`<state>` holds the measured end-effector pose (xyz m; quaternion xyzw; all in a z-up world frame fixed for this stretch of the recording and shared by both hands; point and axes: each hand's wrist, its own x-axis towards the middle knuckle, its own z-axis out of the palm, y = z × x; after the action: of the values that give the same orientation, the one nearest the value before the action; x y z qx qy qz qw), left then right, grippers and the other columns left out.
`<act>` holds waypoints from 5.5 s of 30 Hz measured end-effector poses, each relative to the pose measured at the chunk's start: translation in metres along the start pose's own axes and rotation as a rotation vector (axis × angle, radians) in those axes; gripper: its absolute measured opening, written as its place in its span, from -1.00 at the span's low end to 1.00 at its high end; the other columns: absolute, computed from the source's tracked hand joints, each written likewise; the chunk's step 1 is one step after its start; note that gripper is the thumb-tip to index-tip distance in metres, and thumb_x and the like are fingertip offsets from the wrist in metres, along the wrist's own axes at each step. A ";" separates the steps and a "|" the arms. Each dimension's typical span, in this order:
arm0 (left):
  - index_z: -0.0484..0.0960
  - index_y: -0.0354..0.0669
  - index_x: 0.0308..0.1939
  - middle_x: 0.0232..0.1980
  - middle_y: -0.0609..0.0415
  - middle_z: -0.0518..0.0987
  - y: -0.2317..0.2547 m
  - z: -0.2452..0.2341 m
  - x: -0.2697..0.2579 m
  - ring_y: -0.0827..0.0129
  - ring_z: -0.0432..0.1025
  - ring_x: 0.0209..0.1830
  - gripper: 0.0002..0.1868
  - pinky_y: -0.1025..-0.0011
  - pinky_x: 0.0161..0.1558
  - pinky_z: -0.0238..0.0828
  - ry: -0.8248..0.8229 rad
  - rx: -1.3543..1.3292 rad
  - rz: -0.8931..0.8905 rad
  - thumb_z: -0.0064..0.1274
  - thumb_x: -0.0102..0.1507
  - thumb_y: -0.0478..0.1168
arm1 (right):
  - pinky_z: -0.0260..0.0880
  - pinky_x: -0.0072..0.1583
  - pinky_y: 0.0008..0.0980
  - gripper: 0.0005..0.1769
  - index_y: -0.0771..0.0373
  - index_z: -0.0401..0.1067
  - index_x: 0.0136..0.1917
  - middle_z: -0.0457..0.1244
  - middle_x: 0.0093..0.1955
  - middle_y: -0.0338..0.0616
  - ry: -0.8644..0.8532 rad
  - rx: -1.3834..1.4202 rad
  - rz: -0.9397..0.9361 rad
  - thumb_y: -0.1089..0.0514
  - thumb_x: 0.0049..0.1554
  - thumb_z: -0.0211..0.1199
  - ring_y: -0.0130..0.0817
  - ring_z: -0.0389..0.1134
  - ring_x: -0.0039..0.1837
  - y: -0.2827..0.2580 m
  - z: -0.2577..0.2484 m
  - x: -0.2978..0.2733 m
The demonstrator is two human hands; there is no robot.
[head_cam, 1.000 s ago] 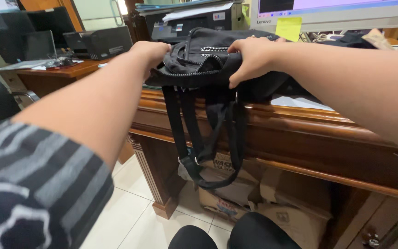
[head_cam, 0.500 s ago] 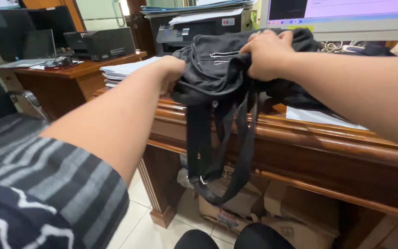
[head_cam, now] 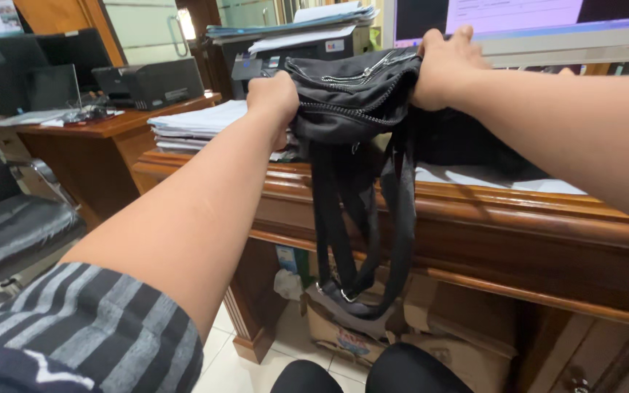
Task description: The person opens a small black backpack on a desk, folds a black garment and places it inside, then counts and folds banknotes and places them into the bag along with a small pink pouch, before zipping the compartments closed.
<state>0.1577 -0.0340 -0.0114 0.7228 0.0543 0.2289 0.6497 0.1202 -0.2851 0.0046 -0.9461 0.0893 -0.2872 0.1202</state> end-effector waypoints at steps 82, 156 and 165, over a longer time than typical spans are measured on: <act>0.62 -0.22 0.03 0.09 -0.18 0.58 -0.009 0.013 0.073 0.12 0.51 0.02 -0.57 0.15 -0.08 0.48 -0.136 -0.179 -0.117 0.26 0.16 -0.07 | 0.41 0.33 0.01 -0.51 0.30 0.36 0.32 0.37 0.18 0.10 -0.363 1.202 0.177 0.21 0.13 0.32 -0.08 0.45 0.23 0.019 0.053 0.044; 0.17 -0.21 0.49 0.49 -0.51 -0.07 0.021 0.059 0.002 -0.30 0.39 0.19 0.00 0.05 0.16 0.41 -0.279 1.186 0.928 0.28 0.00 -0.31 | 0.45 0.05 0.08 -0.42 0.10 0.50 0.29 0.39 0.09 0.09 0.055 0.365 0.275 -0.10 0.04 0.43 0.08 0.46 0.12 0.163 0.010 0.029; 0.64 0.22 0.22 0.47 -0.04 0.18 -0.026 0.060 -0.019 -0.09 0.31 0.33 -0.37 0.12 0.36 0.27 -0.616 1.193 0.837 0.24 0.02 -0.07 | 0.03 0.37 0.25 -0.50 -0.38 0.66 0.16 0.28 0.37 -0.10 0.086 -0.292 -0.252 0.07 -0.05 0.38 -0.02 0.18 0.48 0.108 0.002 0.002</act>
<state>0.1707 -0.0919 -0.0449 0.9404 -0.2909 0.1761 -0.0018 0.1122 -0.3880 -0.0263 -0.9440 0.0159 -0.3242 -0.0591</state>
